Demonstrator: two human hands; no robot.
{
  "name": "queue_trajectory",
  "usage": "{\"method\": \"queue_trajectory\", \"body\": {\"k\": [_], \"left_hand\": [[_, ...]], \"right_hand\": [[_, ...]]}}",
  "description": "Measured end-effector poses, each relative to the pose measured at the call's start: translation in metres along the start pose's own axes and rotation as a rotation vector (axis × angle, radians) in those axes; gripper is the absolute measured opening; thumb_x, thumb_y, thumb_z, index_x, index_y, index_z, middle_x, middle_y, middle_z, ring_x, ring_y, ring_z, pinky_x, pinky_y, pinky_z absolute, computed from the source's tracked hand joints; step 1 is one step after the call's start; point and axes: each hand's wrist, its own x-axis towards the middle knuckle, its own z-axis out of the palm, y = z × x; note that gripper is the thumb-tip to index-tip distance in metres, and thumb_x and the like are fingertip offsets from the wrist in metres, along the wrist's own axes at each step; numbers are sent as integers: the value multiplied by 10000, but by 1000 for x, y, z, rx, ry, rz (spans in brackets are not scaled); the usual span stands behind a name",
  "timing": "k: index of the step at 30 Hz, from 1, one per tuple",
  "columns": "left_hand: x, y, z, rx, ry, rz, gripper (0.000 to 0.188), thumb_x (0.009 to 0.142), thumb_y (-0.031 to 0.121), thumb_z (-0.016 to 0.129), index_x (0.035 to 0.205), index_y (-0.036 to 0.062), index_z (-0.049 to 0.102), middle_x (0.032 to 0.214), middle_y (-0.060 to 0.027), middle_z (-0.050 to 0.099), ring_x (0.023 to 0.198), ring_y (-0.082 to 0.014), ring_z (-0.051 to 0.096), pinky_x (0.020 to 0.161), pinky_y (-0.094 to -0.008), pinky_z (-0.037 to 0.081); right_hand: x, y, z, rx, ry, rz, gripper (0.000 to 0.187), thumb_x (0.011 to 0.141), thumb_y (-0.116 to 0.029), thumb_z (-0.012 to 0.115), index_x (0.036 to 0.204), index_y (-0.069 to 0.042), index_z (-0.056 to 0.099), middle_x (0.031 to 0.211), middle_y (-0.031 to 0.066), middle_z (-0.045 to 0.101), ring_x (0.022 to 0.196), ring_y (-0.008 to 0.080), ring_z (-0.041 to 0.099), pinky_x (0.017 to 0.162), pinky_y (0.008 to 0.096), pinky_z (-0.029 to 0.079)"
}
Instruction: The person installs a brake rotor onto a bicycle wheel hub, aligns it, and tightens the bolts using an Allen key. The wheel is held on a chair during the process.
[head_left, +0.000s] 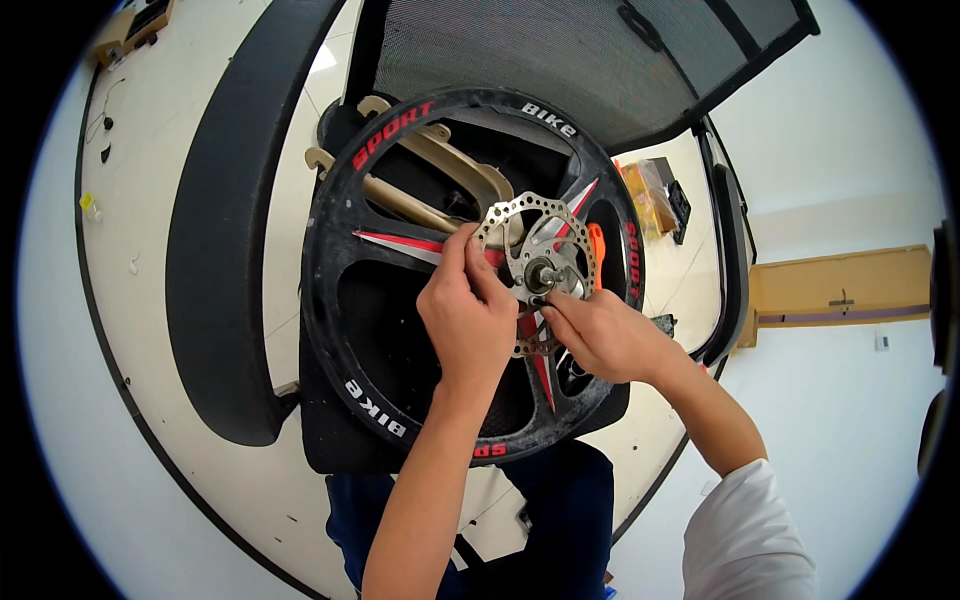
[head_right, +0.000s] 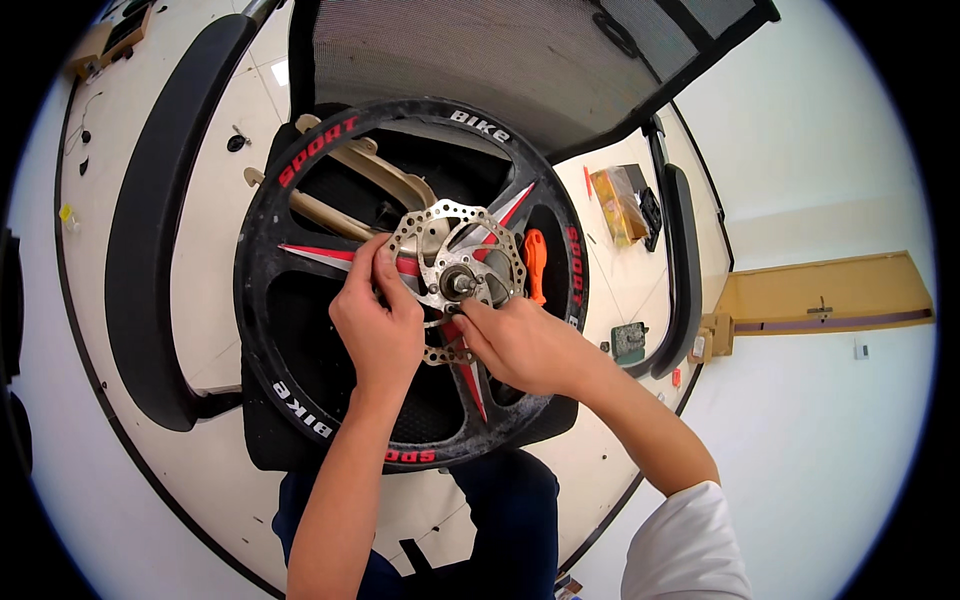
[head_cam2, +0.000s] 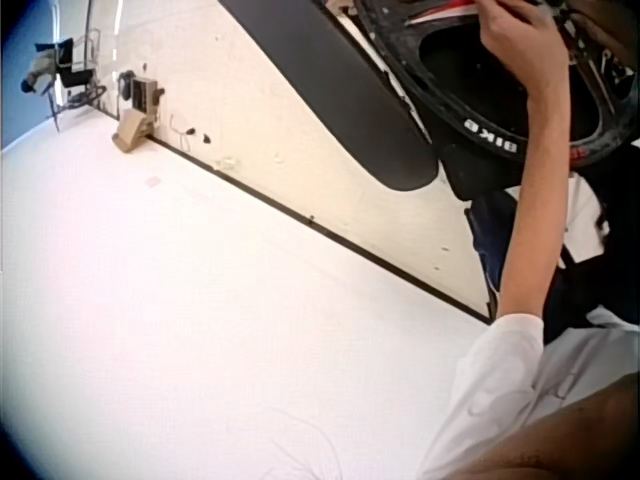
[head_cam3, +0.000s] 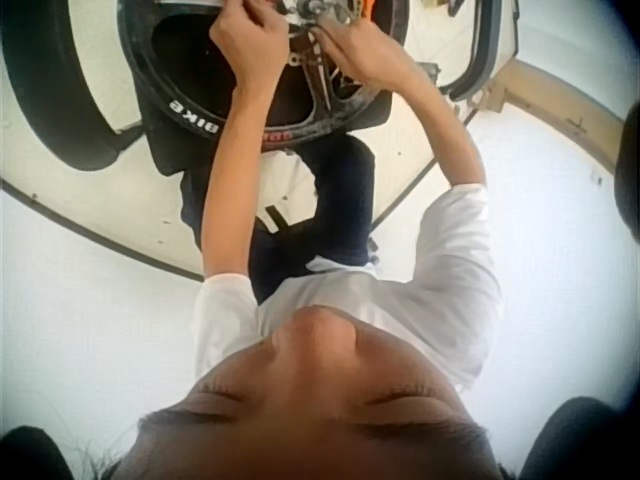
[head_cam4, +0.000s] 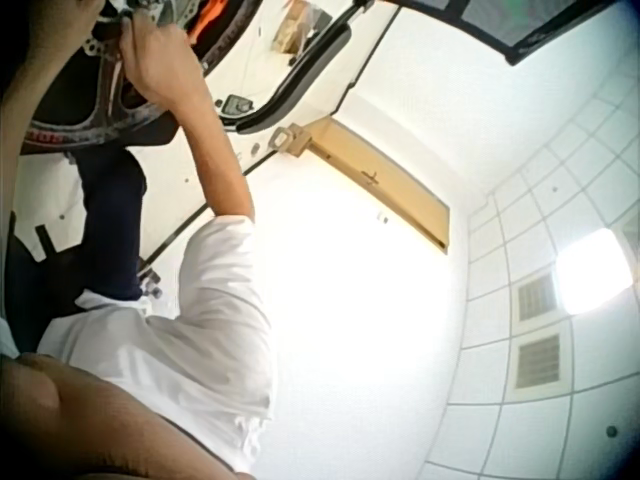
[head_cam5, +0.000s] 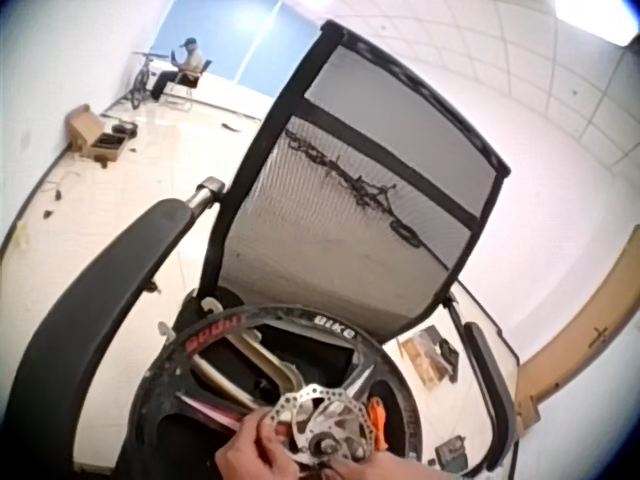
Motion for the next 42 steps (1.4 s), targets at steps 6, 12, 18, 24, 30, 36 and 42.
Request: {"method": "queue_trajectory", "body": {"k": [6,12,18,24,30,36,42], "left_hand": [[0,3,1,-12,-6,-23,211,972,49,540,1119,-55,649,804,-208,697,714,-342,714,617,-369,542],[0,3,-2,-1,-14,-58,211,969,47,538,1119,-51,651,811,-211,699,719,-348,715,618,-373,543],[0,3,2,-19,16,-34,200,971,48,541,1105,-46,655,820,-207,703,738,-349,721,632,-371,549],[-4,6,5,-42,85,-42,176,983,56,546,1082,-27,666,823,-186,712,741,-327,728,629,-353,544],[-4,6,6,-27,89,-29,176,990,67,541,1074,-16,671,810,-176,711,727,-312,727,613,-344,533],[-6,6,6,-36,99,-36,176,990,69,546,1072,-27,669,802,-175,712,721,-298,728,613,-337,531],[-9,6,9,-89,117,-39,187,998,91,545,1068,-35,663,812,-176,712,722,-298,726,618,-338,527]], "right_hand": [[9,9,-19,-156,-136,-134,209,986,-179,576,894,7,549,562,201,546,553,416,589,530,500,468],[18,19,-26,-313,-197,-262,198,967,-194,610,906,-16,548,520,149,531,484,371,576,466,468,450],[9,26,-9,-398,-42,-287,198,947,-177,640,905,-19,528,510,111,519,461,323,579,436,434,446],[-2,16,13,-381,130,-94,221,943,-170,651,902,-11,503,573,131,556,488,341,582,462,438,458],[-6,6,26,-155,386,42,196,918,-153,690,936,-10,557,710,146,609,643,355,626,542,439,477],[-14,8,25,-202,522,-110,96,888,-62,701,904,9,639,727,123,585,643,328,607,550,402,469],[-16,-5,55,-163,679,64,65,900,-35,669,908,22,639,741,143,603,614,338,607,533,411,465]]}}
